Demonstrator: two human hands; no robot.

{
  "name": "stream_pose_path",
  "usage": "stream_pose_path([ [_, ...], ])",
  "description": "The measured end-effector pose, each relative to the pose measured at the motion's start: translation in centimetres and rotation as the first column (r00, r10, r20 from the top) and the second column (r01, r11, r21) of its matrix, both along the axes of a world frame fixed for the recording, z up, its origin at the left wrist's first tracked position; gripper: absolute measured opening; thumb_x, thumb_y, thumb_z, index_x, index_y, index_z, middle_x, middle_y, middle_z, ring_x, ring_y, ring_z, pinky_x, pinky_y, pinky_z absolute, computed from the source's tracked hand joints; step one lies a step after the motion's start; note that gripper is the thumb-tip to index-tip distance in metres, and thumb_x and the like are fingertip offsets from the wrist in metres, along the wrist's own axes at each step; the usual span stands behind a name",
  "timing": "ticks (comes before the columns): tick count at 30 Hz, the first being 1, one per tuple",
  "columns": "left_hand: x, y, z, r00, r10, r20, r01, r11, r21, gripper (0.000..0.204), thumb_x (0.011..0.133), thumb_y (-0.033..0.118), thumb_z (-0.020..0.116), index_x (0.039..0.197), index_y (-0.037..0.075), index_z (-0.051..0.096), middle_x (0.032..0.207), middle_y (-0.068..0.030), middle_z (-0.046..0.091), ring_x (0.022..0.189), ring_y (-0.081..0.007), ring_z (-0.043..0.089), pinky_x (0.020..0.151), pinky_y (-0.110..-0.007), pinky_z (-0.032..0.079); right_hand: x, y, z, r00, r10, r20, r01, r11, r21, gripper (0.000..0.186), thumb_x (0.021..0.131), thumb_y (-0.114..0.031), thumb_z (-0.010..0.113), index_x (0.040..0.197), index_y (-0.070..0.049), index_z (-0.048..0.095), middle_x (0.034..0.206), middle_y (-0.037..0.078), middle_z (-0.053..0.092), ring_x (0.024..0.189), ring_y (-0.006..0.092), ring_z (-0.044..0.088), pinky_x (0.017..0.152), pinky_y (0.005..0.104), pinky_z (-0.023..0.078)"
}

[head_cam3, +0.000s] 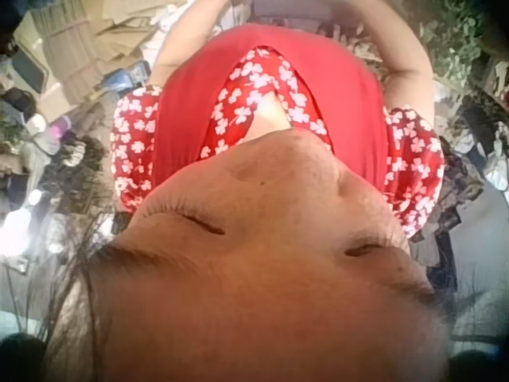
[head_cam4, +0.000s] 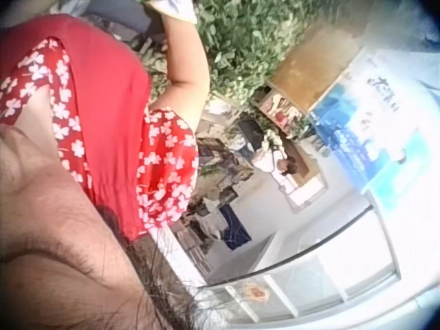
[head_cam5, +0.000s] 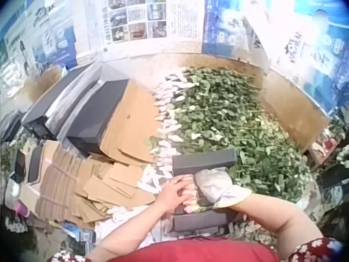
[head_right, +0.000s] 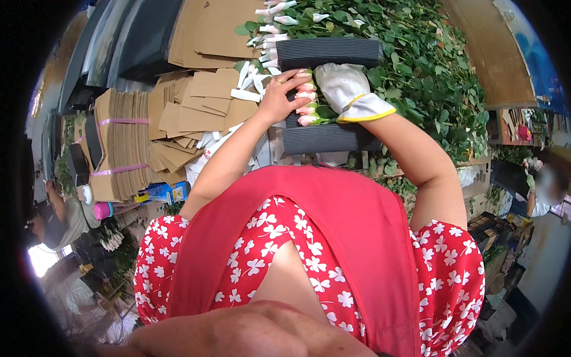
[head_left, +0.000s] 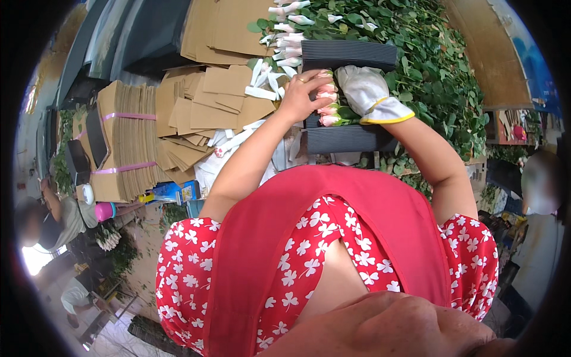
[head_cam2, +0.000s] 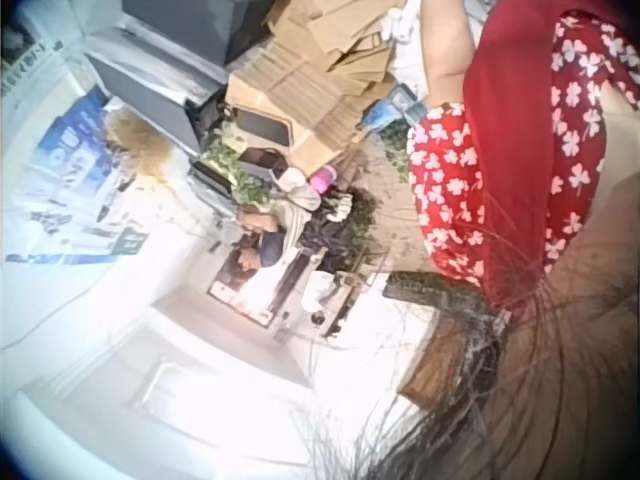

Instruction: The person arranges artificial flowers into a black rectangular container. They pick up bunches of flowers with green leaves and pink buds, place them into the container, and adjust their positions. The person also handles cardboard pieces and a plastic bag during the process.

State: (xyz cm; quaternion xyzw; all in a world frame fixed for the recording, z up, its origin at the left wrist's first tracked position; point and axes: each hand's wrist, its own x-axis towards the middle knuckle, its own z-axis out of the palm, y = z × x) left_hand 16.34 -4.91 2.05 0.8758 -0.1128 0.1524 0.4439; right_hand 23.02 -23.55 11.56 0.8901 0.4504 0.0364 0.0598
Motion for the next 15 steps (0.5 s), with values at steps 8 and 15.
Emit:
stream_pose_path([
  [8,0.4,-0.1,-1.0,1.0,0.012,0.016,-0.012,1.0,0.002,0.051,0.07,0.038,0.081,0.118,0.026,0.07,0.13,-0.0052,0.059,0.116,-0.0316,0.055,0.1,-0.047,0.04,1.0,-0.6,3.8,0.913,-0.101,-0.395,0.196,0.958,0.208,0.017,0.091,-0.017,0.055,0.102,-0.007,0.062,0.089,0.024,0.066,0.086,0.0429,0.064,0.077,0.0464,0.053],
  [15,-1.2,-0.1,-0.3,0.995,0.093,-0.018,-0.094,0.991,-0.092,0.052,0.071,0.032,0.083,0.119,0.018,0.069,0.127,-0.0116,0.057,0.114,-0.0313,0.053,0.097,-0.043,0.043,0.3,-0.1,-0.1,0.917,-0.116,-0.381,0.196,0.964,0.179,0.022,0.09,-0.019,0.054,0.105,-0.005,0.061,0.102,0.02,0.068,0.094,0.0375,0.067,0.079,0.0459,0.054],
])
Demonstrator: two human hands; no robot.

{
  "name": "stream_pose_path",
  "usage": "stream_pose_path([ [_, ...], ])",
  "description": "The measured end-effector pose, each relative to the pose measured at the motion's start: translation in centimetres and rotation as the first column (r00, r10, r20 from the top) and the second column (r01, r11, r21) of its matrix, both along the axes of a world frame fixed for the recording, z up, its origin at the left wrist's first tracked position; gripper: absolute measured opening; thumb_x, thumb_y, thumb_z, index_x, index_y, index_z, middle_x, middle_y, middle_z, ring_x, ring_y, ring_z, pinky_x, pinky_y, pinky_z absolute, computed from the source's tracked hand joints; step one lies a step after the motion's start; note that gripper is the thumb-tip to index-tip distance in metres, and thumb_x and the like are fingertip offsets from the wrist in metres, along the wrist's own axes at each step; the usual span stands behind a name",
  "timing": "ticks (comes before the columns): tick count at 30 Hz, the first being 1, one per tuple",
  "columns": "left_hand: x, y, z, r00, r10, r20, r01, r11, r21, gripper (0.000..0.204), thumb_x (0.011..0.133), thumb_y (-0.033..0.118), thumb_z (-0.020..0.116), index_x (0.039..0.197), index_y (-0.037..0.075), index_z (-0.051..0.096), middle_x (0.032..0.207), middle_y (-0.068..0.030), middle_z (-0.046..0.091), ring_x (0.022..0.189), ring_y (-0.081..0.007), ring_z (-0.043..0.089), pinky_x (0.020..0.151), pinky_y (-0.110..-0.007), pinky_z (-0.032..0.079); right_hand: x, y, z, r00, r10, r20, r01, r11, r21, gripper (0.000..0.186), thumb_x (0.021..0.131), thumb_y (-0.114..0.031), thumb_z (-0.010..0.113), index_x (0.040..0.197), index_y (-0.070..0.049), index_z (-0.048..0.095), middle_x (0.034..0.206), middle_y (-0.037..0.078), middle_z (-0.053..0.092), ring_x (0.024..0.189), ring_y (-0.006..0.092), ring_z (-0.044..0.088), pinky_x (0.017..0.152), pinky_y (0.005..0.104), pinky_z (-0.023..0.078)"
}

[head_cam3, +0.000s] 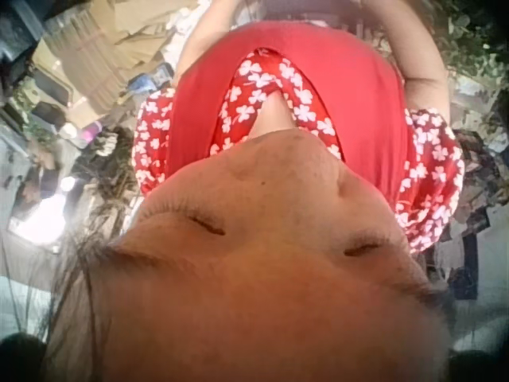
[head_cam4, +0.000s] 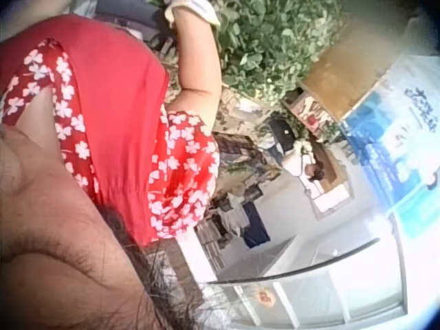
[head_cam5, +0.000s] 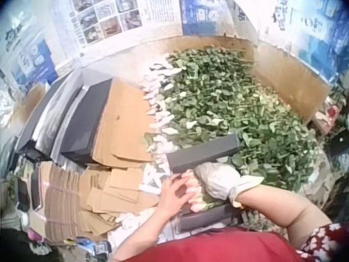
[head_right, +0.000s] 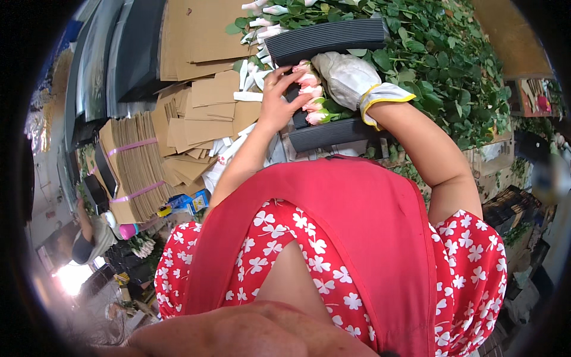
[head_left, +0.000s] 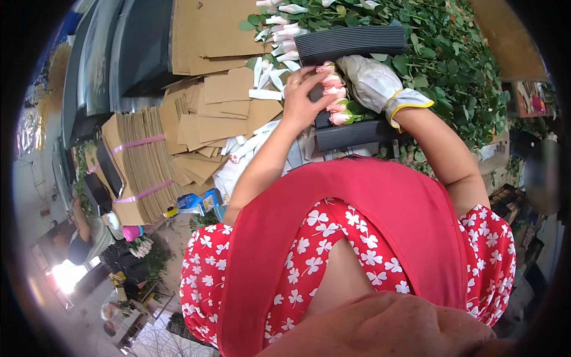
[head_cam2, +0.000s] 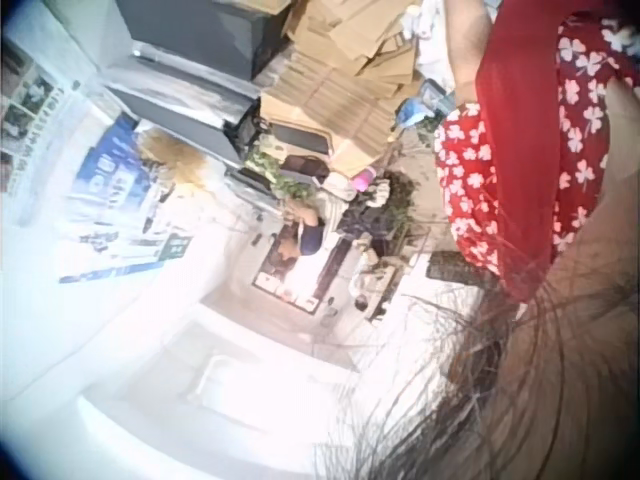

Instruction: The person arranges artificial flowers into a black rectangular container. They pick up bunches of flowers with green leaves and pink buds, place them into the container, and adjust their positions. The person also handles cardboard pieces and a plastic bag during the process.

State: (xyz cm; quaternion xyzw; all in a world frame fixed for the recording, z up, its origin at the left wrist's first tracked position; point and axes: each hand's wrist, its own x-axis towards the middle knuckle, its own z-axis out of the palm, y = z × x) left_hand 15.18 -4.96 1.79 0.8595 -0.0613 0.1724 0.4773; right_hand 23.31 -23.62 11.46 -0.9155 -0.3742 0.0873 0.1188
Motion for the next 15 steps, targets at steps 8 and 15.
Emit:
stream_pose_path([
  [8,-7.9,3.3,-4.0,0.913,0.239,-0.331,-0.348,0.879,-0.325,0.016,0.087,0.007,0.071,0.101,-0.001,0.072,0.081,-0.006,0.064,0.076,-0.0132,0.059,0.075,-0.027,0.048,0.1,0.7,0.5,0.777,-0.196,-0.598,0.349,0.925,0.149,0.032,0.093,-0.031,0.052,0.104,-0.005,0.067,0.105,0.017,0.071,0.093,0.033,0.07,0.079,0.0412,0.056],
  [15,-2.1,-0.7,3.3,0.969,0.048,-0.243,-0.115,0.956,-0.271,0.037,0.078,0.016,0.081,0.113,0.007,0.071,0.094,-0.0064,0.061,0.088,-0.0167,0.059,0.082,-0.028,0.048,-0.1,0.0,-0.3,1.0,-0.003,0.006,0.003,1.0,0.022,0.027,0.087,-0.017,0.059,0.112,-0.005,0.059,0.104,0.017,0.067,0.094,0.0358,0.066,0.079,0.0432,0.054],
])
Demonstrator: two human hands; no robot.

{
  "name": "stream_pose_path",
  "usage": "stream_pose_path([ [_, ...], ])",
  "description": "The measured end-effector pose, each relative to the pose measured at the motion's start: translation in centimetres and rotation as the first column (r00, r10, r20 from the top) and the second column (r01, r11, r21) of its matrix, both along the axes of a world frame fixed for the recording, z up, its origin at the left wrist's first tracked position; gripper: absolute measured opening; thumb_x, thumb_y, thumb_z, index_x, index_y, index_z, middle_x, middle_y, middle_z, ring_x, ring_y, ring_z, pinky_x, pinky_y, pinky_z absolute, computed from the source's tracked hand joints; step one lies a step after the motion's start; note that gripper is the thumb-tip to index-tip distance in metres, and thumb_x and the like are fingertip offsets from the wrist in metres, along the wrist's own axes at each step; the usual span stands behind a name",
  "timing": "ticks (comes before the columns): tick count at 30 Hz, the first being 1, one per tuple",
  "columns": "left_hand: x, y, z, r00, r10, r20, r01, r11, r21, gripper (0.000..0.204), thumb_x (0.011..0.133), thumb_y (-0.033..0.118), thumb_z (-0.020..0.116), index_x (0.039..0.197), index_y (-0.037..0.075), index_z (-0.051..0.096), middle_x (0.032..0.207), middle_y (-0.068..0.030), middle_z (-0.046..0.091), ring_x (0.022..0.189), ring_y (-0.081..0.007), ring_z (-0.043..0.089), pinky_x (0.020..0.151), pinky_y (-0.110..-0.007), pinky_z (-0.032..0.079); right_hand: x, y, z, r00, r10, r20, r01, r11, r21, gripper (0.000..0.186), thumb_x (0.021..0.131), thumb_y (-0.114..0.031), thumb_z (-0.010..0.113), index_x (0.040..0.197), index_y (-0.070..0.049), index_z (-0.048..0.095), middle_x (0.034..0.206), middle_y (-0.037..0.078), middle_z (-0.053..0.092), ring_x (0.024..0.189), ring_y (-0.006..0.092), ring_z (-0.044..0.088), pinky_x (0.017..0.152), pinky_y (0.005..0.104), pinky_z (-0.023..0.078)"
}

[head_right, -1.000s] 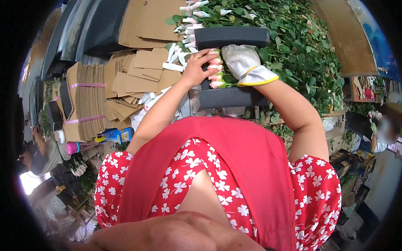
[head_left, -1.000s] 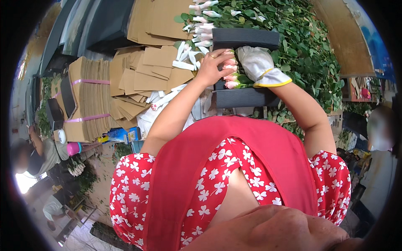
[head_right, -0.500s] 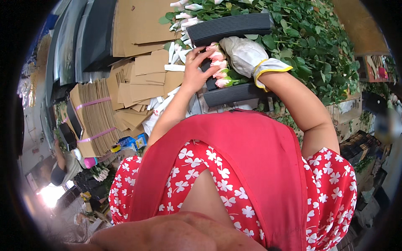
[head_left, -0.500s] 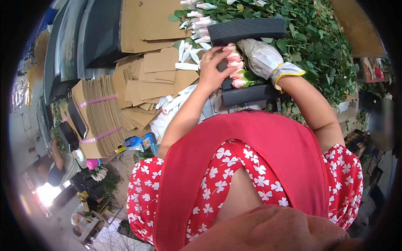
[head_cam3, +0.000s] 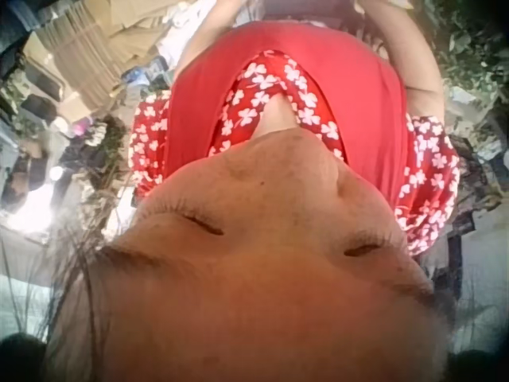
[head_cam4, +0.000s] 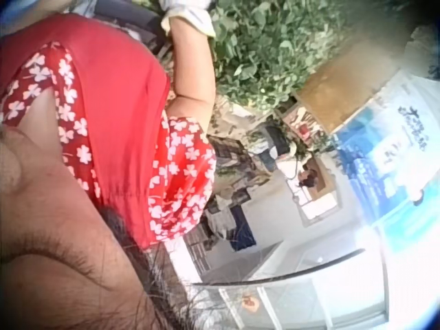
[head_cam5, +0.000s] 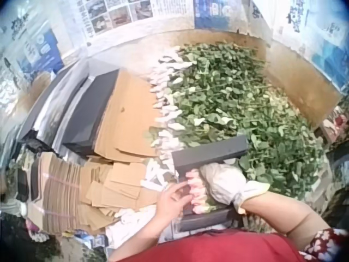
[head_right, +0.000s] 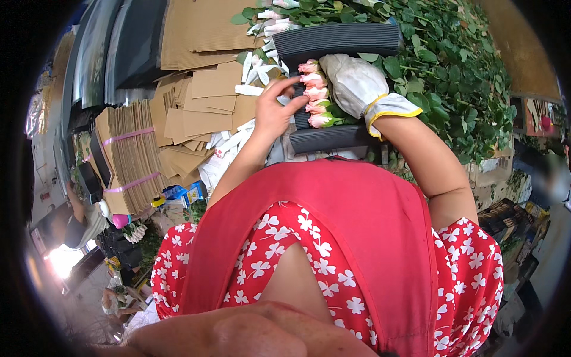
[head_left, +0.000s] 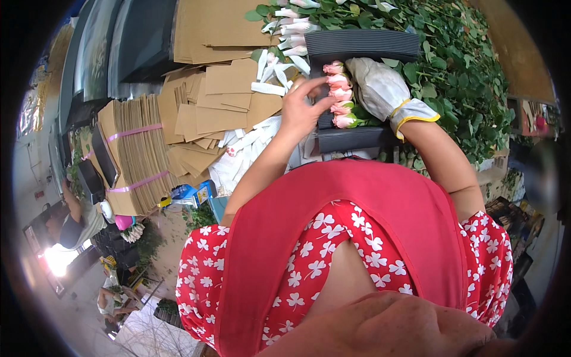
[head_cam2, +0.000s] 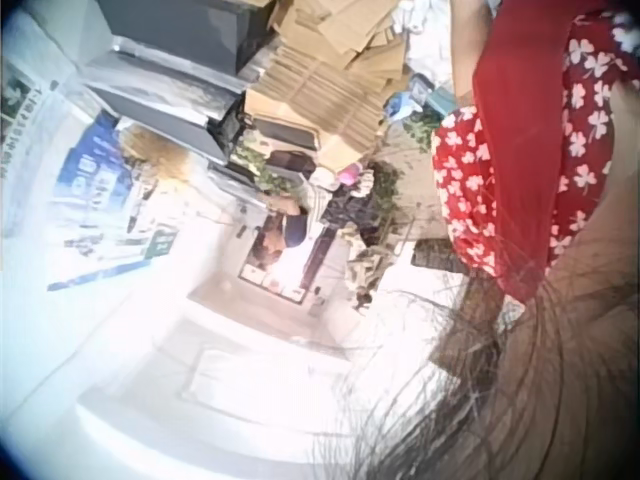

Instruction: The person arranges artificial flowers into a black rectangular container. They pick up bunches of flowers with green leaves and pink buds, place them into the container, and adjust their positions. The person also handles cardboard pieces and a plastic bag during the process.

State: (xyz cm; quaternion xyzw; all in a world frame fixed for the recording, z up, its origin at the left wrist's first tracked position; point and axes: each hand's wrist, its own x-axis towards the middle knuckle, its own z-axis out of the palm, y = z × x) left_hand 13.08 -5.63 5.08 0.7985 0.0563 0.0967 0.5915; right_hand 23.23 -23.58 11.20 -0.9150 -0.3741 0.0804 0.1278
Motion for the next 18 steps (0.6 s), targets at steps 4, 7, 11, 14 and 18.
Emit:
stream_pose_path([
  [4,2.7,-0.4,-2.7,0.995,-0.09,0.042,0.081,0.979,0.189,0.055,0.067,0.027,0.088,0.119,0.017,0.072,0.106,-0.0117,0.057,0.103,-0.0254,0.054,0.093,-0.036,0.045,-0.3,-0.2,0.6,0.998,0.02,0.064,-0.018,0.999,-0.036,0.027,0.087,-0.019,0.061,0.111,-0.007,0.059,0.105,0.017,0.066,0.096,0.035,0.066,0.079,0.0433,0.054],
  [7,2.9,0.5,-2.6,0.993,-0.108,-0.047,0.117,0.941,0.319,0.053,0.067,0.028,0.086,0.118,0.02,0.073,0.109,-0.0132,0.058,0.109,-0.0275,0.051,0.097,-0.037,0.044,-1.1,0.0,4.3,1.0,0.004,0.011,-0.005,0.995,0.102,0.02,0.089,-0.022,0.06,0.103,-0.007,0.062,0.088,0.018,0.067,0.082,0.0367,0.067,0.069,0.0461,0.054],
  [11,2.8,0.4,-3.0,0.995,-0.101,-0.025,0.104,0.945,0.31,0.052,0.068,0.032,0.086,0.118,0.022,0.073,0.11,-0.0132,0.058,0.111,-0.0281,0.05,0.099,-0.038,0.043,-0.8,-0.9,4.4,0.95,0.286,-0.128,-0.303,0.941,-0.148,0.016,0.086,-0.021,0.06,0.086,-0.006,0.064,0.074,0.019,0.066,0.07,0.0395,0.064,0.063,0.0488,0.051],
  [14,2.5,0.3,-2.6,0.994,-0.105,-0.04,0.112,0.941,0.319,0.052,0.068,0.033,0.086,0.118,0.023,0.073,0.111,-0.0122,0.057,0.112,-0.0278,0.05,0.099,-0.038,0.042,-0.2,-1.3,1.8,0.914,0.338,-0.224,-0.356,0.933,-0.046,0.019,0.083,-0.023,0.063,0.085,-0.005,0.064,0.072,0.021,0.065,0.068,0.0411,0.063,0.063,0.0499,0.05],
  [18,2.6,0.5,-2.9,0.994,-0.099,-0.044,0.108,0.946,0.306,0.054,0.068,0.033,0.087,0.119,0.024,0.072,0.112,-0.011,0.056,0.112,-0.0276,0.049,0.1,-0.038,0.041,-0.4,-1.4,1.1,0.918,0.35,-0.185,-0.362,0.932,-0.036,0.018,0.082,-0.023,0.063,0.085,-0.005,0.063,0.073,0.021,0.064,0.069,0.0428,0.062,0.063,0.0505,0.049],
])
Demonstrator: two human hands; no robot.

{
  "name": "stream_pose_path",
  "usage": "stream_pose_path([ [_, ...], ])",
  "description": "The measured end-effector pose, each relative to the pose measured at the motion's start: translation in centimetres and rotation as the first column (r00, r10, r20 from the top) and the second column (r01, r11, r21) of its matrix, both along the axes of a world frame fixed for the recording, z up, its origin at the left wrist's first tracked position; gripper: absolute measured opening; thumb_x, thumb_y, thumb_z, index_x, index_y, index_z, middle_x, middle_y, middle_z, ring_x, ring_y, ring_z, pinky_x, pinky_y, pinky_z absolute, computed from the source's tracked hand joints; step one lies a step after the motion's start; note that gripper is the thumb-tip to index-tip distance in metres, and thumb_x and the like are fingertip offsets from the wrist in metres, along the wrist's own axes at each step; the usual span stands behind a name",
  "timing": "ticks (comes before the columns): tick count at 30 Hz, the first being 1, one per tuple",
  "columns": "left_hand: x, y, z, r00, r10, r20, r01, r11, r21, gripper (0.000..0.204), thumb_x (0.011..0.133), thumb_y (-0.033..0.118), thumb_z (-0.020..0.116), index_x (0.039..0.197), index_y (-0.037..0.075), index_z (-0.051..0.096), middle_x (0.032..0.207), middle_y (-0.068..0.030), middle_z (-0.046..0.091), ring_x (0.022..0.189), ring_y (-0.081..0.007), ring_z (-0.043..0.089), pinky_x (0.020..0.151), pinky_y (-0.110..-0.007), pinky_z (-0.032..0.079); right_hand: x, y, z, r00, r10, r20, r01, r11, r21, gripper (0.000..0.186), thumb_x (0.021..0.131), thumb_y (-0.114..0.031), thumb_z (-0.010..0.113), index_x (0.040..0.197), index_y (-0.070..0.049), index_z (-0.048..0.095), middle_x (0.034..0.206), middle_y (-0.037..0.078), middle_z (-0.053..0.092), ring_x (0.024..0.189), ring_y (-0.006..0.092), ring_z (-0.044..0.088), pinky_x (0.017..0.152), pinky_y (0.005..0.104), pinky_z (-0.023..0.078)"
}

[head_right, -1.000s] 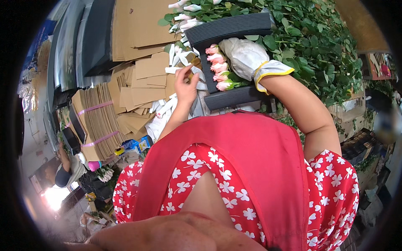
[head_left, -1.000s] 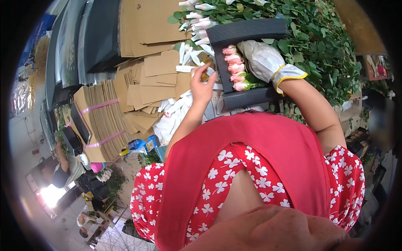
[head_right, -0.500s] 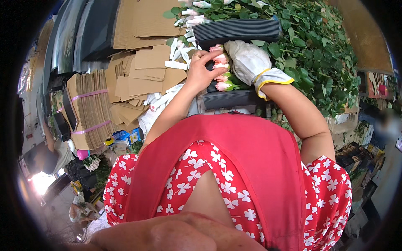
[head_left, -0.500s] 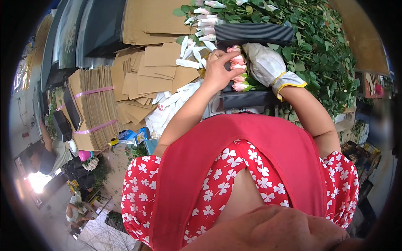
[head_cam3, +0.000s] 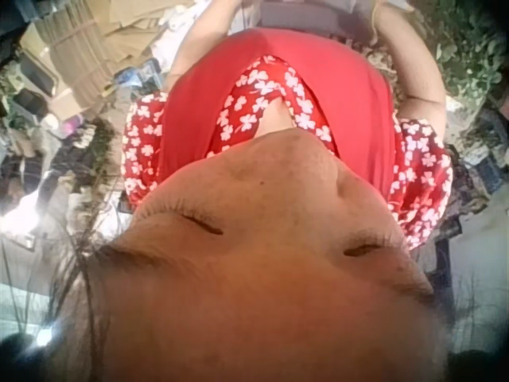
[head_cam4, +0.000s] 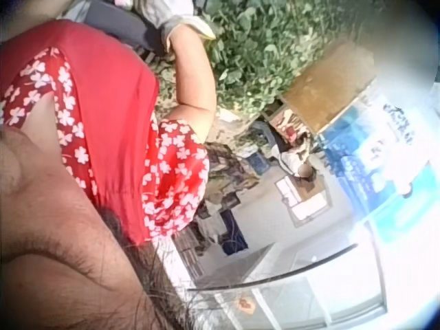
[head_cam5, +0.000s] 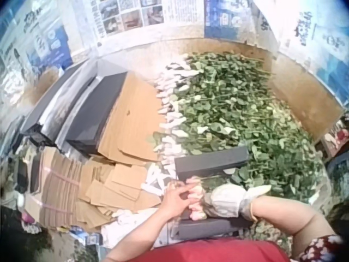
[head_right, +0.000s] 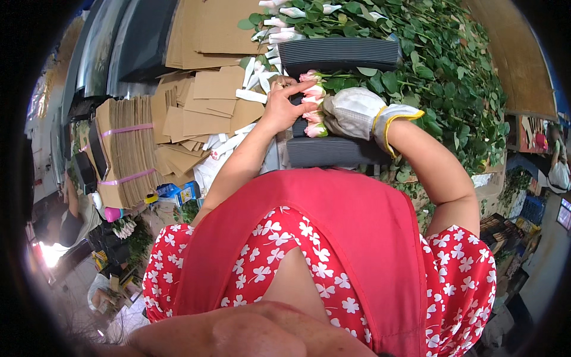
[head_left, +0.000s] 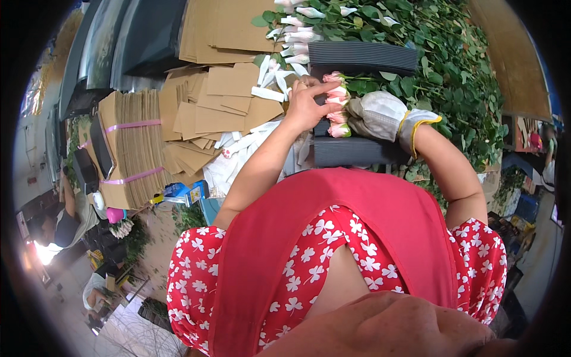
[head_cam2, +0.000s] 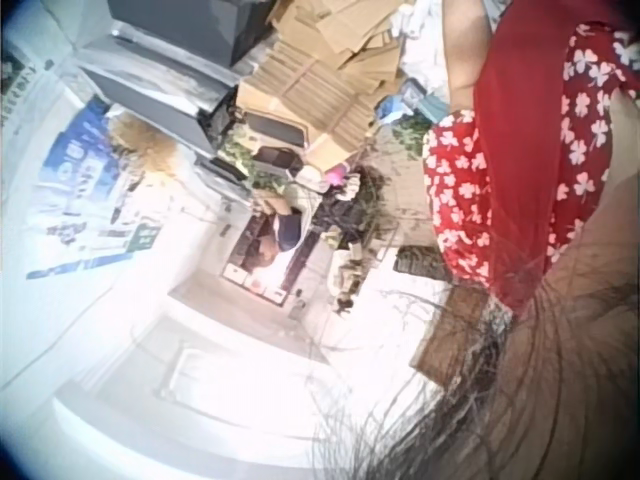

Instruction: The person arranges artificial flowers into a black rectangular container. They pick up bunches of flowers with green leaves and pink buds, place them into the container, and adjust their positions. The person also handles cardboard pieces and a plastic bag during the process.

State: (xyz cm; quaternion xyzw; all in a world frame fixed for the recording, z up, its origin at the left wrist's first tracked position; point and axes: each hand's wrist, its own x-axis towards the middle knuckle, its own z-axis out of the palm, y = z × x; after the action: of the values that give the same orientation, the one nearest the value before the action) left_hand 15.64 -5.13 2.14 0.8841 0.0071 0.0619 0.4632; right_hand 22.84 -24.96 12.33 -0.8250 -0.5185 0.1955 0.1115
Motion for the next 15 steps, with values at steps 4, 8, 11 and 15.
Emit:
stream_pose_path([
  [4,-0.1,-0.1,-0.3,0.999,-0.001,0.047,0.0,1.0,0.021,0.054,0.067,0.033,0.087,0.119,0.024,0.073,0.108,-0.0098,0.055,0.108,-0.027,0.05,0.098,-0.038,0.042,-0.3,-0.3,-0.2,0.997,-0.059,-0.043,0.059,0.998,0.009,0.019,0.083,-0.023,0.063,0.084,-0.004,0.06,0.071,0.022,0.063,0.068,0.0423,0.062,0.062,0.0505,0.049],
  [8,-0.7,-0.2,-0.2,0.999,0.024,0.042,-0.021,0.997,-0.073,0.054,0.066,0.035,0.087,0.118,0.028,0.073,0.106,-0.0068,0.055,0.105,-0.0261,0.049,0.096,-0.039,0.038,-0.1,0.2,3.5,0.999,0.011,-0.047,-0.015,0.997,-0.08,0.017,0.084,-0.022,0.063,0.084,-0.005,0.062,0.07,0.021,0.062,0.066,0.0401,0.062,0.061,0.0492,0.049],
  [11,-0.5,-0.4,-0.9,0.998,0.008,0.056,-0.001,0.992,-0.128,0.054,0.066,0.036,0.087,0.117,0.03,0.073,0.105,-0.0053,0.054,0.104,-0.0254,0.048,0.096,-0.039,0.036,-0.6,1.5,2.2,0.792,-0.422,-0.441,0.223,0.872,-0.435,0.019,0.086,-0.025,0.062,0.083,-0.006,0.064,0.07,0.021,0.062,0.063,0.0393,0.061,0.06,0.0482,0.05],
  [15,-0.2,-0.1,-1.0,0.997,-0.023,0.075,0.03,0.995,-0.098,0.054,0.065,0.035,0.087,0.117,0.029,0.073,0.104,-0.0049,0.054,0.102,-0.0245,0.049,0.095,-0.039,0.036,0.9,0.2,-0.4,0.966,0.131,-0.224,-0.15,0.986,-0.069,0.022,0.087,-0.03,0.063,0.082,-0.008,0.065,0.069,0.019,0.062,0.064,0.0397,0.061,0.059,0.0483,0.048],
])
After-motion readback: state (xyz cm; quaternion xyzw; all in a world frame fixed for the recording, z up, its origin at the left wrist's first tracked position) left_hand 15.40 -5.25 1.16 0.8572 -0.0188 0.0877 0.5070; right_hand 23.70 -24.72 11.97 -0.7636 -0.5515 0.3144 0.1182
